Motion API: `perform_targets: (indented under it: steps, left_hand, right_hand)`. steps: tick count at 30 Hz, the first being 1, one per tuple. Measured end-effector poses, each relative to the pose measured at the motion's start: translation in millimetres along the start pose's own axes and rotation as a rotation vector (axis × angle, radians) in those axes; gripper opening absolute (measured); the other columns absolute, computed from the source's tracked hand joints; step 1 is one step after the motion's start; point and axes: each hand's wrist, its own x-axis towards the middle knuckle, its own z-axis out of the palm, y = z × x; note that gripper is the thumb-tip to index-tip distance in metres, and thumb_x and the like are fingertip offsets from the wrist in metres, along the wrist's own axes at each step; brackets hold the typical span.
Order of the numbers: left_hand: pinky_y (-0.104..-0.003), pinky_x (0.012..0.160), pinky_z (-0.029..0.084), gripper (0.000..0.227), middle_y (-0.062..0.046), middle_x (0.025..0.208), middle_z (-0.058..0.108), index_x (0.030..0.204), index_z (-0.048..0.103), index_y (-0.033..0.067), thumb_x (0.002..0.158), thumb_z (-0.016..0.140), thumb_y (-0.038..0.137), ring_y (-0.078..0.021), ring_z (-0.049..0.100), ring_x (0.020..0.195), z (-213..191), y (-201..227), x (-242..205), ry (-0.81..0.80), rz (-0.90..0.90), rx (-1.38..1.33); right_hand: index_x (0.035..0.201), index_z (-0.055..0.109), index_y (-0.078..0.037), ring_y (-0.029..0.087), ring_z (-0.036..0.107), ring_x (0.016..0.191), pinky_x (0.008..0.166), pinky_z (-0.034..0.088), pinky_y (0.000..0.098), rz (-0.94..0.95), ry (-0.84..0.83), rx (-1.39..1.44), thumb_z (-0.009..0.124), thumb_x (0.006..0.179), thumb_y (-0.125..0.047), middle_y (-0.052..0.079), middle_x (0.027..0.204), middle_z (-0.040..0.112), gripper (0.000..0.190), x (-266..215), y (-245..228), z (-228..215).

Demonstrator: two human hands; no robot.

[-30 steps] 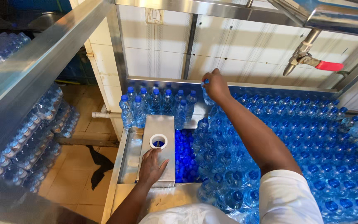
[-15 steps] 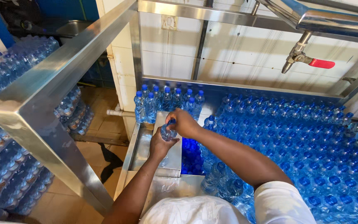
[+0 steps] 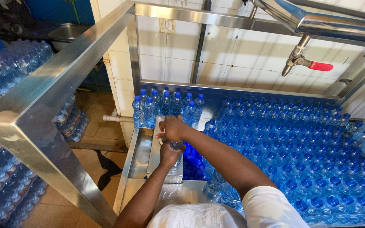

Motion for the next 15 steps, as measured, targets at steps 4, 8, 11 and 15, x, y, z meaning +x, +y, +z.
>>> perform_targets:
  steps: [4,8,11,15]
  left_hand:
    - [-0.055,0.101,0.059,0.068,-0.013,0.117,0.083,0.124,0.076,0.0161,0.066,0.105,0.036,-0.0374,0.077,0.120,5.8,-25.7,5.9,0.000,0.018,0.141]
    - [-0.052,0.096,0.061,0.063,-0.014,0.108,0.085,0.118,0.080,0.0104,0.063,0.104,0.030,-0.0377,0.080,0.112,6.8,-20.6,-1.0,0.054,-0.052,0.102]
    - [-0.056,0.091,0.061,0.058,-0.019,0.102,0.083,0.111,0.080,0.0073,0.061,0.102,0.027,-0.0425,0.079,0.108,7.6,-18.9,0.5,0.081,-0.002,0.102]
    - [-0.057,0.085,0.061,0.054,-0.023,0.094,0.080,0.105,0.078,0.0049,0.059,0.101,0.021,-0.0468,0.079,0.101,8.8,-17.8,2.3,0.129,0.085,0.145]
  right_hand:
    - [0.110,0.073,-0.024,0.040,0.066,0.122,0.102,0.040,0.0594,0.023,-0.040,0.001,0.069,0.101,-0.065,0.014,0.119,0.068,0.042,5.9,5.4,11.0]
    - [0.110,0.073,-0.027,0.036,0.067,0.123,0.103,0.040,0.0573,0.057,-0.067,0.023,0.069,0.100,-0.066,0.011,0.120,0.070,0.040,12.4,9.8,17.2]
    - [0.108,0.074,-0.028,0.038,0.069,0.119,0.101,0.041,0.0574,0.065,-0.069,0.061,0.070,0.099,-0.066,0.010,0.117,0.071,0.039,12.3,15.5,19.5]
    - [0.108,0.074,-0.029,0.038,0.070,0.117,0.099,0.042,0.0574,0.076,-0.031,0.066,0.071,0.099,-0.060,0.010,0.115,0.072,0.033,12.2,11.7,16.8]
